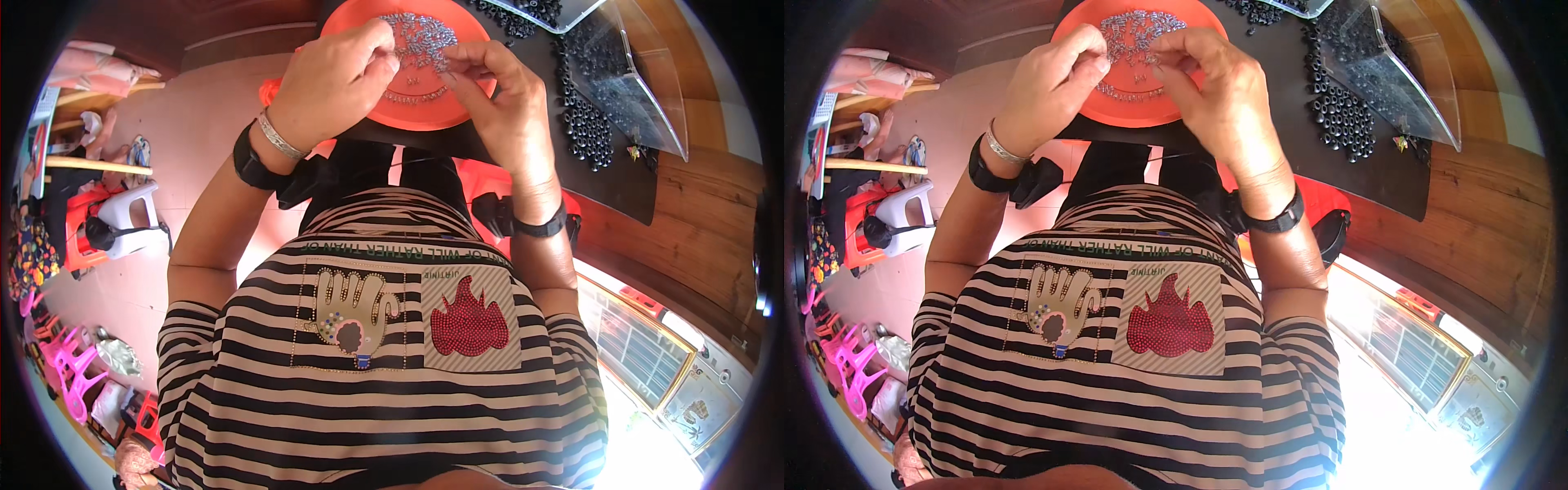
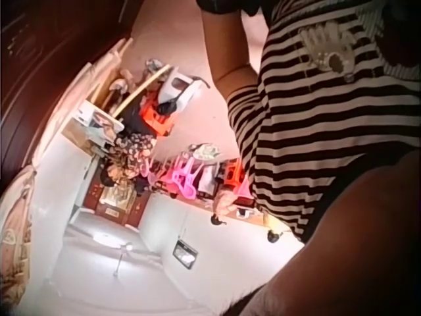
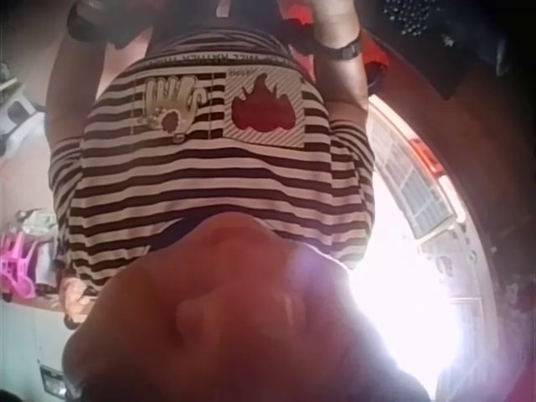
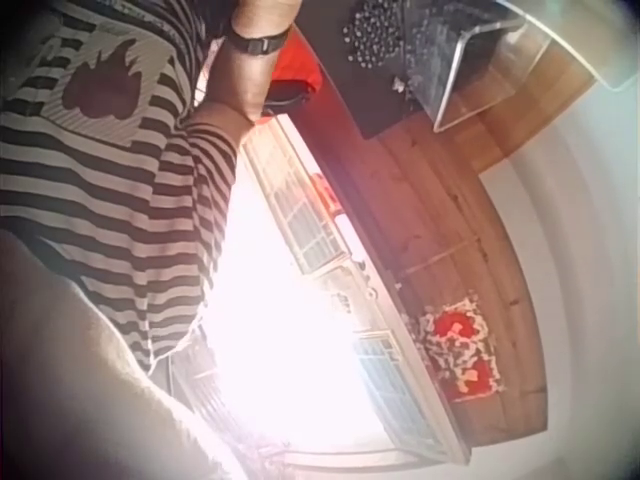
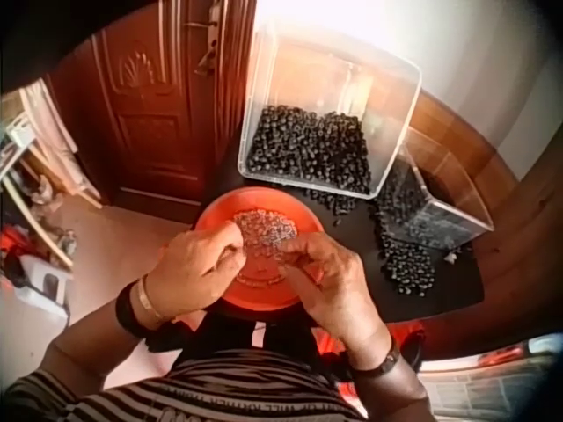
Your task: Manually sorting small metal rings from a plate into sorting bins.
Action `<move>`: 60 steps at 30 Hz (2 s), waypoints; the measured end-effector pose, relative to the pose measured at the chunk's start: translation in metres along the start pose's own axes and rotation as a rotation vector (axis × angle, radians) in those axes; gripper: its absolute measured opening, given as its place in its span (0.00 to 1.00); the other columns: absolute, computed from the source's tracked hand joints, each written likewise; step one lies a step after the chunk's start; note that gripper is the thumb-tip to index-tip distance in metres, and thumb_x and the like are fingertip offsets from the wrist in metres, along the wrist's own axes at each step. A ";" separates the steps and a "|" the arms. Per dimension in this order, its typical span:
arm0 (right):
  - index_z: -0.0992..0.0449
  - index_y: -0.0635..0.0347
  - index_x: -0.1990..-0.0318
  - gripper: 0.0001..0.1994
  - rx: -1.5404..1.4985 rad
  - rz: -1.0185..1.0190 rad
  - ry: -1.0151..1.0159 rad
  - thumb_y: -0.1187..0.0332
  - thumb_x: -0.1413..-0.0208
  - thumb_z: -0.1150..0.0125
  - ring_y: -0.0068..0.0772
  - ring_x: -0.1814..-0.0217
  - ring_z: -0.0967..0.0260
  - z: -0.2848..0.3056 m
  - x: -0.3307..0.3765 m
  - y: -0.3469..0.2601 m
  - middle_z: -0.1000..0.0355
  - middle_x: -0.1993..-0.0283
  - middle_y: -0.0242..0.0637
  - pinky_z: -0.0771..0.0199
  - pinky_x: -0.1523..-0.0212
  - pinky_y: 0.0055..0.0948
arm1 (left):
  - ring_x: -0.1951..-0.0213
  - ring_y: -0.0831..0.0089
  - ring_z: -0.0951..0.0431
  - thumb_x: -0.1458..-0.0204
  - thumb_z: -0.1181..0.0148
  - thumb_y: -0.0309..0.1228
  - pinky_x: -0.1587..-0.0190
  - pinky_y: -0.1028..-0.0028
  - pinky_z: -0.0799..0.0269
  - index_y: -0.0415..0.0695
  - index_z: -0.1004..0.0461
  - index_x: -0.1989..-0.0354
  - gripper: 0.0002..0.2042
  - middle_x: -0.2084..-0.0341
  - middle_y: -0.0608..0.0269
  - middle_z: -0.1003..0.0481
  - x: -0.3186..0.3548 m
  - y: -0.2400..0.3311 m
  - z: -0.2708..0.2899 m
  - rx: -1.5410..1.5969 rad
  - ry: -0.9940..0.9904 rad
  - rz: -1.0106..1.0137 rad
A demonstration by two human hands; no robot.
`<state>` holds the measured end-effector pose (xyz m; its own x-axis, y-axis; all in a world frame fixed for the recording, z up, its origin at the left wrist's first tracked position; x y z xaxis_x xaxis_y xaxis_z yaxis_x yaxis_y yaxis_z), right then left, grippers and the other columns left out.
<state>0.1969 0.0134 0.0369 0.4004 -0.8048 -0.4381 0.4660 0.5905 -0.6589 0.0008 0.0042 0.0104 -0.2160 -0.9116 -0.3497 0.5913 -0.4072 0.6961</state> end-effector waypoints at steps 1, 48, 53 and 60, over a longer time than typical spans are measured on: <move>0.23 0.61 0.54 0.12 -0.130 -0.093 -0.065 0.78 0.47 0.37 0.21 0.62 0.27 0.001 -0.002 0.003 0.22 0.63 0.32 0.28 0.57 0.22 | 0.75 0.58 0.27 0.46 0.46 0.32 0.70 0.63 0.33 0.39 0.28 0.68 0.08 0.77 0.55 0.26 0.000 -0.001 -0.002 0.001 0.000 0.001; 0.22 0.64 0.52 0.11 -0.404 -0.093 -0.192 0.73 0.41 0.39 0.23 0.59 0.27 -0.016 -0.012 -0.010 0.24 0.61 0.35 0.26 0.57 0.21 | 0.71 0.80 0.33 0.40 0.49 0.30 0.66 0.76 0.34 0.38 0.30 0.66 0.07 0.77 0.67 0.31 0.018 0.002 -0.018 0.803 0.015 0.096; 0.24 0.65 0.61 0.16 -0.340 -0.321 -0.362 0.58 0.34 0.46 0.18 0.68 0.36 -0.022 -0.010 -0.001 0.30 0.71 0.27 0.33 0.66 0.20 | 0.72 0.69 0.30 0.44 0.47 0.28 0.66 0.71 0.34 0.38 0.32 0.67 0.05 0.75 0.59 0.30 0.016 0.007 -0.011 0.504 0.019 -0.013; 0.26 0.65 0.62 0.12 -0.105 -0.196 -0.343 0.64 0.33 0.48 0.18 0.72 0.37 -0.026 -0.009 -0.010 0.32 0.77 0.29 0.32 0.68 0.22 | 0.74 0.57 0.30 0.46 0.49 0.26 0.69 0.65 0.34 0.38 0.33 0.71 0.05 0.77 0.51 0.31 0.013 0.011 -0.005 0.308 0.088 -0.127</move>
<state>0.1682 0.0137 0.0315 0.5602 -0.8244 -0.0808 0.4832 0.4045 -0.7765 0.0077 -0.0119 0.0103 -0.1975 -0.8494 -0.4893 0.2983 -0.5276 0.7954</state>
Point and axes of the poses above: each hand's wrist, its own x-axis away from the middle knuckle, its own z-axis out of the back of the hand, y = z × x, the point moved 3 cm from there along -x, towards the middle knuckle
